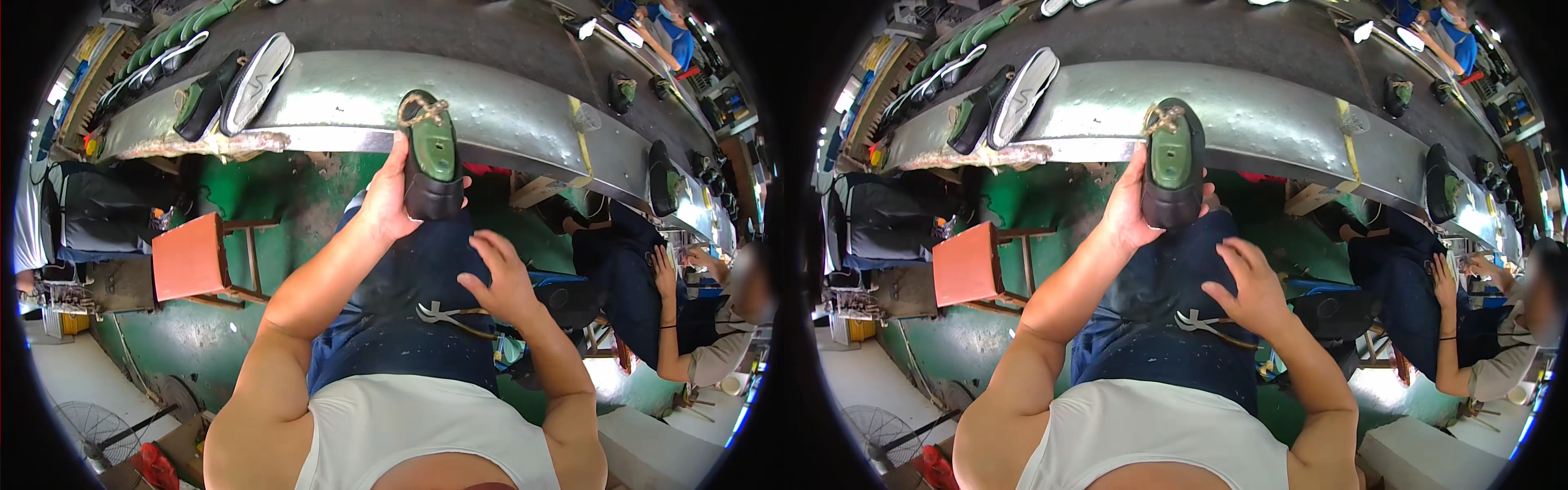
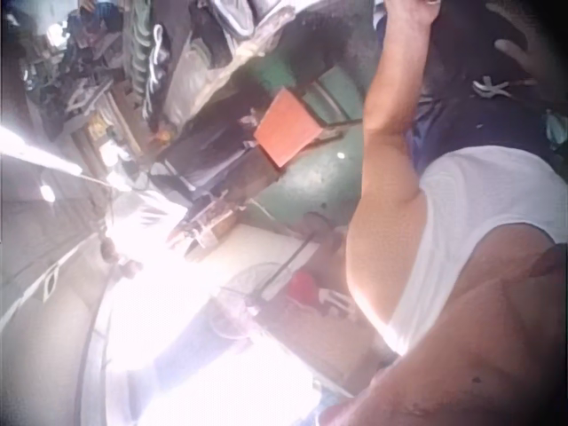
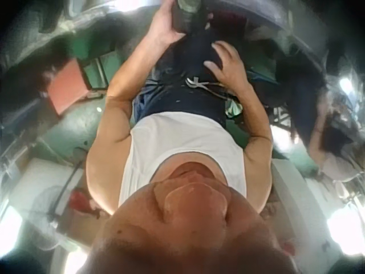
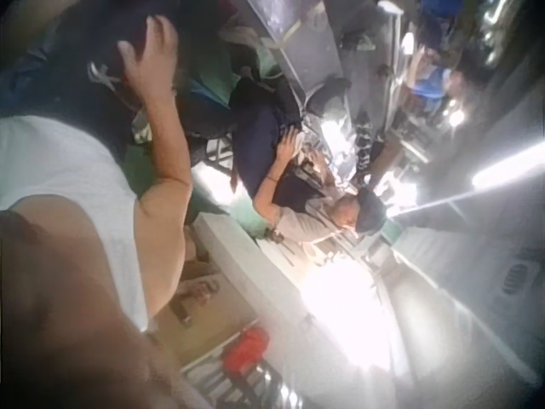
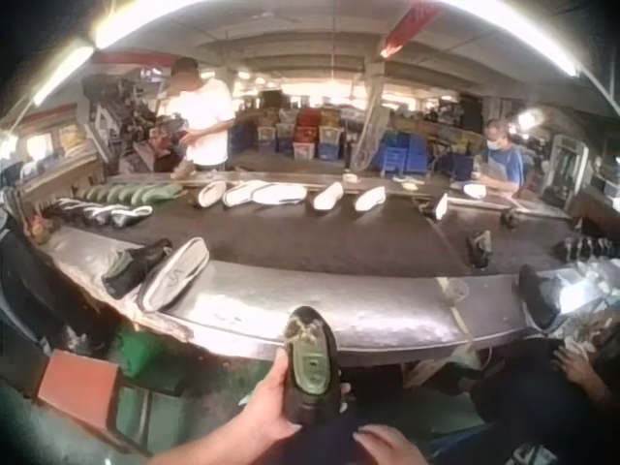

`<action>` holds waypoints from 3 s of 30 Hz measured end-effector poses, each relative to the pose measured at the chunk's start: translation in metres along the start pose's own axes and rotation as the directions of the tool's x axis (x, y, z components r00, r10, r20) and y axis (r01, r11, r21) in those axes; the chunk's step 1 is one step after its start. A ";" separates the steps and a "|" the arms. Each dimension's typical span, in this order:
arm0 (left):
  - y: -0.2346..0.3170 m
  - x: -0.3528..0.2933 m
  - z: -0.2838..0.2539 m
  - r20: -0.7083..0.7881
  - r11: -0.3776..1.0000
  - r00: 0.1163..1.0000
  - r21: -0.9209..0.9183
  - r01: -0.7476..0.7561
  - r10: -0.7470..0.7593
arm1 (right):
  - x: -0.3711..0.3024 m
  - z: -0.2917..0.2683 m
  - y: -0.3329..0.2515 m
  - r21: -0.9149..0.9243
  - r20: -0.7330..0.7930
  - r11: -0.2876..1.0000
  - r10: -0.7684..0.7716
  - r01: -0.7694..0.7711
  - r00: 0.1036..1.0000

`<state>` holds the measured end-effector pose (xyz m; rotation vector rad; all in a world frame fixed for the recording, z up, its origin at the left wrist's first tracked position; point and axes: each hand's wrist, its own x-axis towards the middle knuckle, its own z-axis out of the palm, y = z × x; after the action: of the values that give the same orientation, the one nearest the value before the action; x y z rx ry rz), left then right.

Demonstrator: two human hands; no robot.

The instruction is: Using pliers to pull and secure shoe uppers over a last on an assembly line.

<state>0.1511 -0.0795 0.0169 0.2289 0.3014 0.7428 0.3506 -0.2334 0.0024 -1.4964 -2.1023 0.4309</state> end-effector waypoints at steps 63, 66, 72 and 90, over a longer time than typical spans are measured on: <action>0.032 0.008 -0.009 -0.087 0.423 0.984 0.906 0.015 0.152 | 0.116 -0.038 0.037 0.989 0.005 0.133 0.440 -0.070 0.898; 0.107 0.001 -0.027 -0.007 0.050 0.909 0.999 -0.016 0.418 | 0.174 -0.071 0.067 0.974 0.156 -0.226 0.657 -0.005 0.737; 0.265 0.022 -0.035 0.285 -0.587 0.640 0.743 0.322 0.713 | 0.330 -0.087 0.205 0.785 -0.541 0.605 0.568 0.130 0.620; 0.334 0.074 -0.035 0.157 -0.770 0.862 0.546 0.330 0.481 | -0.077 0.075 0.062 -0.045 0.375 0.997 0.075 -0.063 0.924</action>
<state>-0.0186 0.2144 0.0737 2.5017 1.6959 0.3492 0.3749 -0.2813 -0.1091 -1.6119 -2.3592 0.7688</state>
